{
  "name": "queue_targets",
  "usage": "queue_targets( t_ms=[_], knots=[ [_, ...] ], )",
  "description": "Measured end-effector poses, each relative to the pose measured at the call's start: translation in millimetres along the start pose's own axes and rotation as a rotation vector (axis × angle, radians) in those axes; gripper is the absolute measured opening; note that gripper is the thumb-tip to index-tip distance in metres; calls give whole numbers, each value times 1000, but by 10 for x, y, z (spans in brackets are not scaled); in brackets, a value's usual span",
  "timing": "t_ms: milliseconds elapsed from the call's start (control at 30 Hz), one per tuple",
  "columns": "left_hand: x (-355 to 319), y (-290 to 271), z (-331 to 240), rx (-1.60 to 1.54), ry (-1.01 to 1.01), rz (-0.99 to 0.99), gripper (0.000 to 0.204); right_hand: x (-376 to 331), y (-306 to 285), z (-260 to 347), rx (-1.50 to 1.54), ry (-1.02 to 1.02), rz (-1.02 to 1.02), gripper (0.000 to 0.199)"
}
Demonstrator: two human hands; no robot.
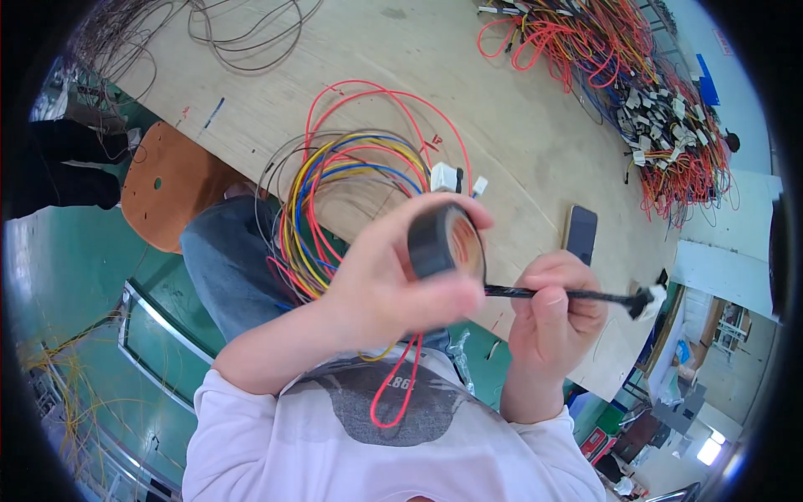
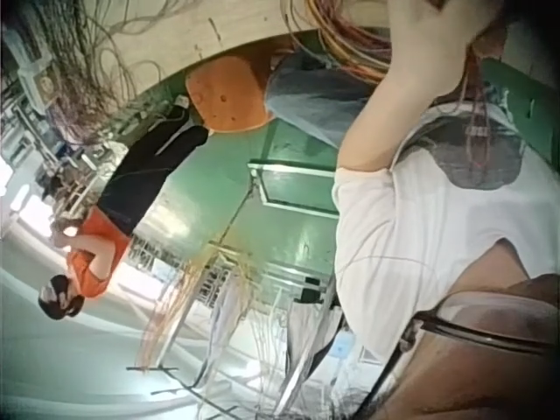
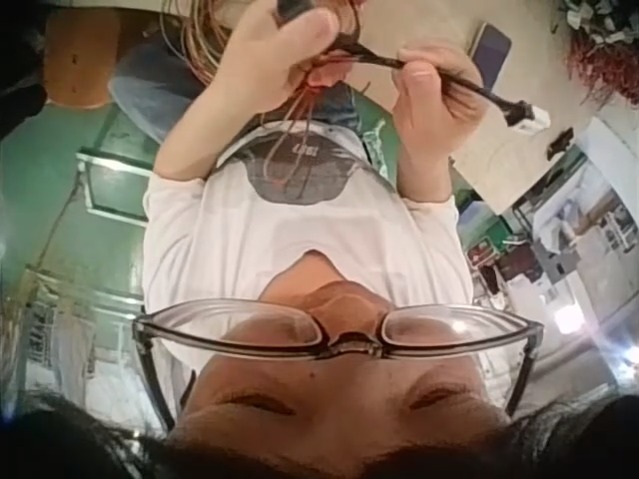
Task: Wrapping electrical wire harnesses with black adhesive tape.
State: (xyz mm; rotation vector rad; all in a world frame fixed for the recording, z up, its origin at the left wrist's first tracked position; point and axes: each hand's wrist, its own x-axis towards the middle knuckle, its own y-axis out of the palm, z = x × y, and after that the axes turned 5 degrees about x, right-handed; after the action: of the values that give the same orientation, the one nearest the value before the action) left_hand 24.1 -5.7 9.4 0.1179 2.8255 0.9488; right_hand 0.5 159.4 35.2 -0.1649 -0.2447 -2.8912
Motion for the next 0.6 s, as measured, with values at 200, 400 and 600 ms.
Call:
queue_targets(
  t_ms=[200, 400, 600],
  knots=[
    [-35, -61, 53, 551, 547, 273, 36, 59, 9, 66, -46, 27, 17, 7],
    [36, 58, 66, 910, 223, 85, 67, 41, 19, -45, -198, -157, 179, 6],
    [49, 42, -1, -134, -109, 158, 70, 32, 89, -48, 49, -146, -4, 14]
  ],
)
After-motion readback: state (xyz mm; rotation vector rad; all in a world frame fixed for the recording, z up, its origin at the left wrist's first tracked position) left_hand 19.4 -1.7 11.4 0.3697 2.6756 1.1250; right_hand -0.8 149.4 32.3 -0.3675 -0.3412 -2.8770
